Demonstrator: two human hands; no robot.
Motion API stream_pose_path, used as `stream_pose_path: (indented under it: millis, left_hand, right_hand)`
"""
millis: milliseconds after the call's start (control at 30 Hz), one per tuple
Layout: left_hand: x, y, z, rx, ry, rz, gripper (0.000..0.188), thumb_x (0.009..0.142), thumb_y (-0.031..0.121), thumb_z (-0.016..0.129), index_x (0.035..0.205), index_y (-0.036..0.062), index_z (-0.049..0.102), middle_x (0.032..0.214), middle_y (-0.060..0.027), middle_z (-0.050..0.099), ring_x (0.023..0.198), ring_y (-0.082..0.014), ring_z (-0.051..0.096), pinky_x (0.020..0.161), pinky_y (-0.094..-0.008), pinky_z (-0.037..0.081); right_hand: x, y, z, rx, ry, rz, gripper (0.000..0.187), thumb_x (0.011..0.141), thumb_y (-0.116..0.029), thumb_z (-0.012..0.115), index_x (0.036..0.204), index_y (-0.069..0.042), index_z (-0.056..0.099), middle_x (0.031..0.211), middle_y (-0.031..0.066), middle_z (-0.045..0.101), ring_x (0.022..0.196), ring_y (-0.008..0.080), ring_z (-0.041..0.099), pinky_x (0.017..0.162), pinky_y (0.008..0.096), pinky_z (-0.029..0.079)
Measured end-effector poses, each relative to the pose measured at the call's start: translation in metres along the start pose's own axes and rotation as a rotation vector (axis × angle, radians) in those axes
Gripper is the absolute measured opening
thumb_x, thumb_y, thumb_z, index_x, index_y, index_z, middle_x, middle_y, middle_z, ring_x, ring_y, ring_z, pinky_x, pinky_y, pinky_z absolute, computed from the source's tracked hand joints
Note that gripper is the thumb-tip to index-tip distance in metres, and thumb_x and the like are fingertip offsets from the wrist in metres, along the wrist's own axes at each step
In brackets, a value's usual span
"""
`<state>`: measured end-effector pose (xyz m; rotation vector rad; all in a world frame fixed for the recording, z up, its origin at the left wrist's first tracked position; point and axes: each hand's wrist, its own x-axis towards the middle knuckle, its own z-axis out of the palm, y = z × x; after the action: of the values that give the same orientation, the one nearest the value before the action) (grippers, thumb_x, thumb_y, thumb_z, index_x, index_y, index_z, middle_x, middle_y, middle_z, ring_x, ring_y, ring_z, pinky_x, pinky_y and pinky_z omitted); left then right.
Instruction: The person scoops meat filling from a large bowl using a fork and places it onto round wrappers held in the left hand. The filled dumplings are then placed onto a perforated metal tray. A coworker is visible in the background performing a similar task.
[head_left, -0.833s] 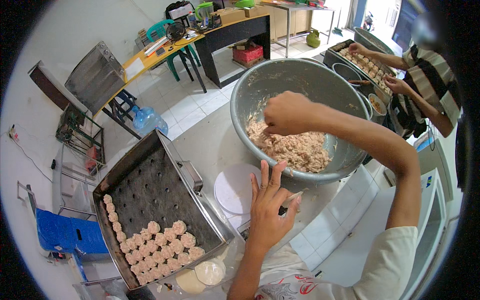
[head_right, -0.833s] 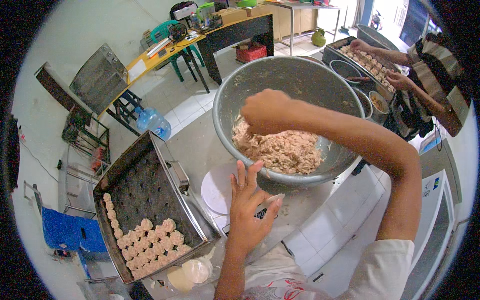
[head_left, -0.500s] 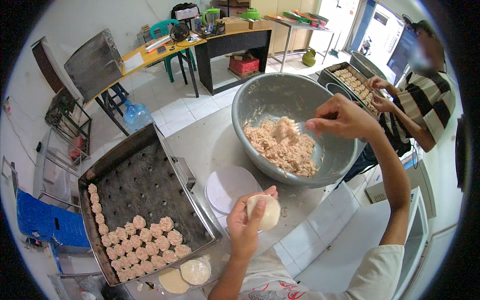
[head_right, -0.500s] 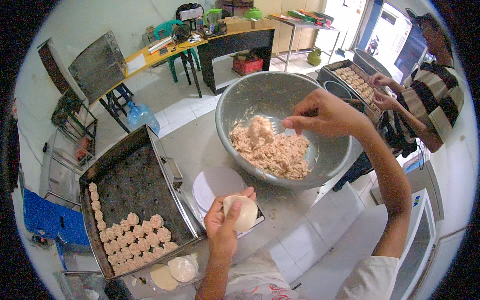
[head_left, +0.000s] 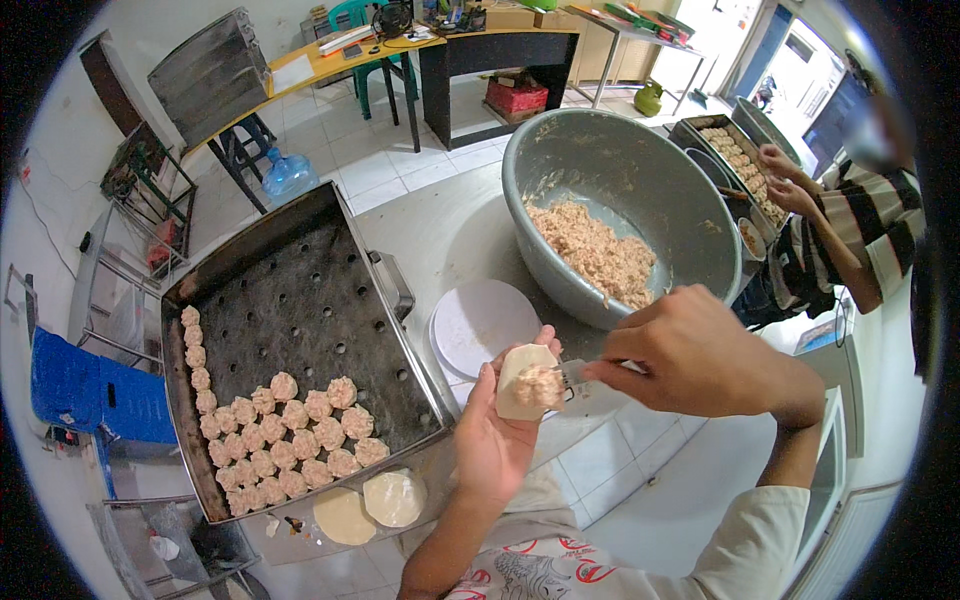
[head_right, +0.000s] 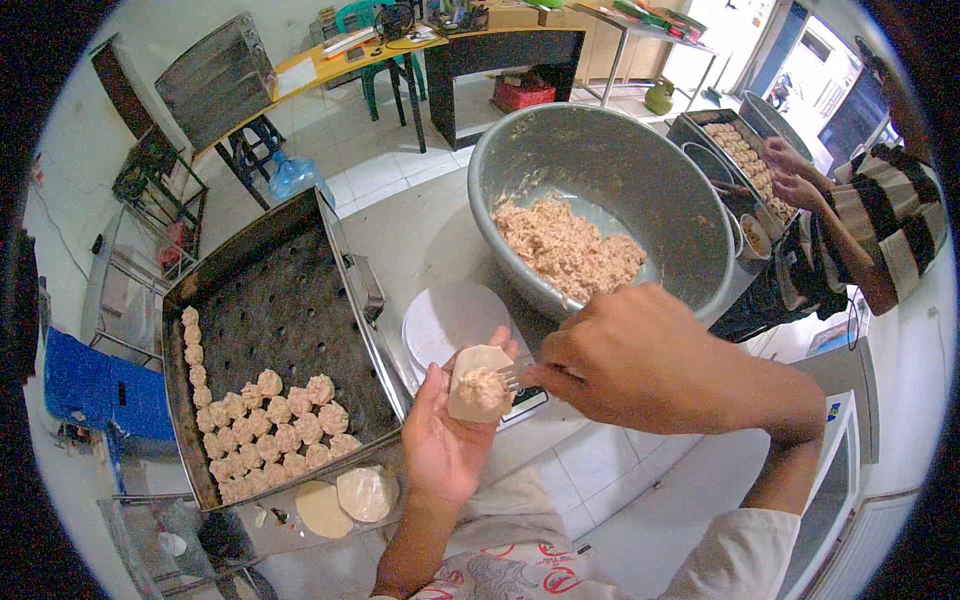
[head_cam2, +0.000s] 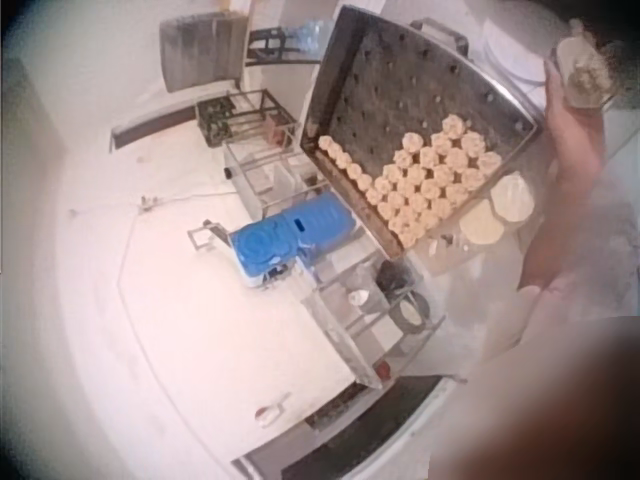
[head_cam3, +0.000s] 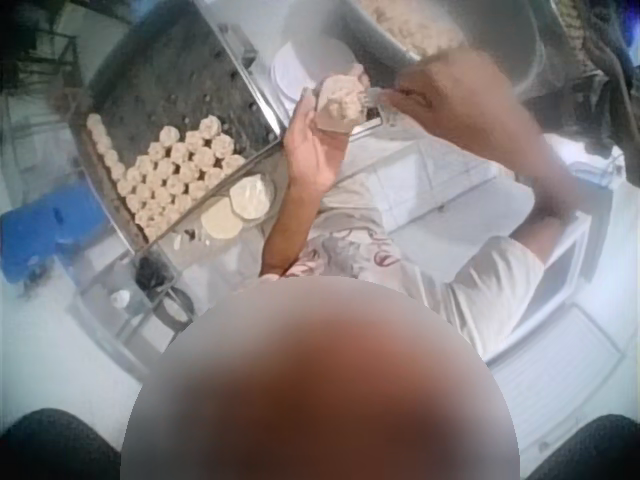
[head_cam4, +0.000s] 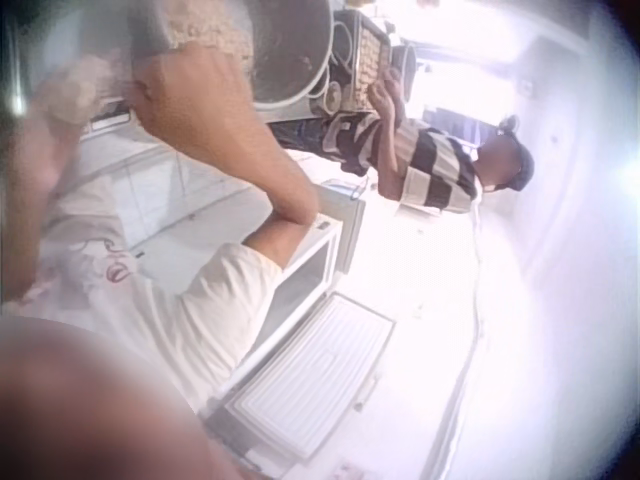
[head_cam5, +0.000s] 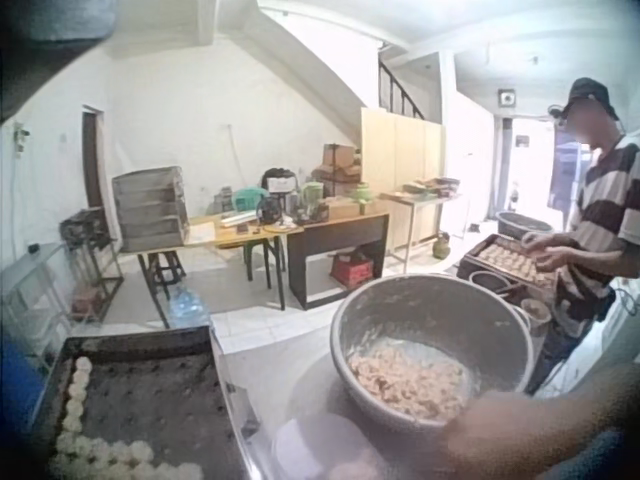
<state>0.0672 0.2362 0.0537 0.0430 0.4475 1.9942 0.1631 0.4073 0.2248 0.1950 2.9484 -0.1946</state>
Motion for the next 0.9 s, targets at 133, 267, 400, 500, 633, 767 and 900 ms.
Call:
stream_pose_path:
  millis: [133, 267, 400, 500, 633, 767, 900]
  left_hand:
    - [-0.007, 0.006, 0.000, -0.208, -0.056, -0.050, 0.060, 0.115, 0.041, 0.042, 0.155, -0.0041, 0.046, 0.172, -0.0250, 0.035, 0.160, -0.0368, 0.035, 0.129, -0.0474, 0.036]
    - [-0.006, 0.002, -0.002, -0.387, 0.002, -0.105, 0.060, 0.113, 0.042, 0.045, 0.151, -0.0048, 0.049, 0.170, -0.0247, 0.039, 0.159, -0.0369, 0.037, 0.130, -0.0483, 0.036]
    - [-0.011, -0.011, -0.006, -0.395, -0.049, -0.095, 0.059, 0.111, 0.043, 0.048, 0.147, -0.0043, 0.052, 0.164, -0.0246, 0.046, 0.158, -0.0384, 0.039, 0.130, -0.0503, 0.037]
    - [-0.016, -0.017, -0.003, -0.470, 0.006, -0.191, 0.057, 0.111, 0.042, 0.049, 0.143, -0.0040, 0.056, 0.162, -0.0256, 0.049, 0.157, -0.0391, 0.039, 0.130, -0.0511, 0.037]
    - [-0.022, -0.024, 0.007, -0.526, 0.011, -0.228, 0.055, 0.109, 0.042, 0.049, 0.139, -0.0030, 0.060, 0.163, -0.0278, 0.046, 0.159, -0.0397, 0.035, 0.132, -0.0513, 0.033]
    - [-0.029, -0.015, 0.015, -0.474, -0.076, -0.167, 0.060, 0.107, 0.044, 0.051, 0.142, -0.0034, 0.058, 0.168, -0.0290, 0.038, 0.163, -0.0410, 0.028, 0.135, -0.0525, 0.025]
    - [-0.023, -0.003, 0.012, -0.485, -0.251, -0.098, 0.067, 0.104, 0.047, 0.052, 0.147, -0.0048, 0.054, 0.171, -0.0300, 0.033, 0.165, -0.0417, 0.023, 0.135, -0.0545, 0.021]
  right_hand:
    - [0.008, -0.007, 0.010, 0.008, -0.049, 0.026, 0.032, 0.101, -0.033, 0.073, 0.081, -0.008, 0.077, 0.068, 0.0121, 0.070, 0.061, 0.0342, 0.068, 0.057, 0.0466, 0.052]
    - [0.008, -0.010, 0.012, 0.049, -0.088, 0.055, 0.044, 0.103, -0.038, 0.068, 0.074, -0.006, 0.075, 0.064, 0.0183, 0.068, 0.062, 0.0400, 0.071, 0.061, 0.0502, 0.058]
    - [0.010, -0.018, 0.014, -0.059, -0.111, 0.044, 0.036, 0.098, -0.032, 0.071, 0.074, -0.007, 0.076, 0.068, 0.0165, 0.072, 0.065, 0.0360, 0.075, 0.059, 0.0471, 0.059]
    - [0.003, -0.029, 0.009, -0.221, -0.091, 0.025, 0.029, 0.093, -0.027, 0.072, 0.072, -0.008, 0.076, 0.069, 0.0140, 0.074, 0.066, 0.0312, 0.077, 0.057, 0.0440, 0.059]
    - [-0.034, -0.045, 0.001, -0.309, 0.016, 0.131, 0.026, 0.092, -0.024, 0.074, 0.070, -0.010, 0.076, 0.068, 0.0096, 0.073, 0.067, 0.0258, 0.077, 0.057, 0.0407, 0.059]
    - [-0.068, -0.036, 0.009, -0.163, 0.339, 0.352, 0.031, 0.091, -0.029, 0.082, 0.069, -0.008, 0.074, 0.063, 0.0066, 0.066, 0.055, 0.0243, 0.067, 0.051, 0.0381, 0.047]
    - [-0.069, -0.020, 0.043, 0.203, 0.647, 0.433, 0.030, 0.086, -0.027, 0.089, 0.071, -0.006, 0.074, 0.058, 0.0055, 0.059, 0.049, 0.0235, 0.059, 0.050, 0.0380, 0.039]
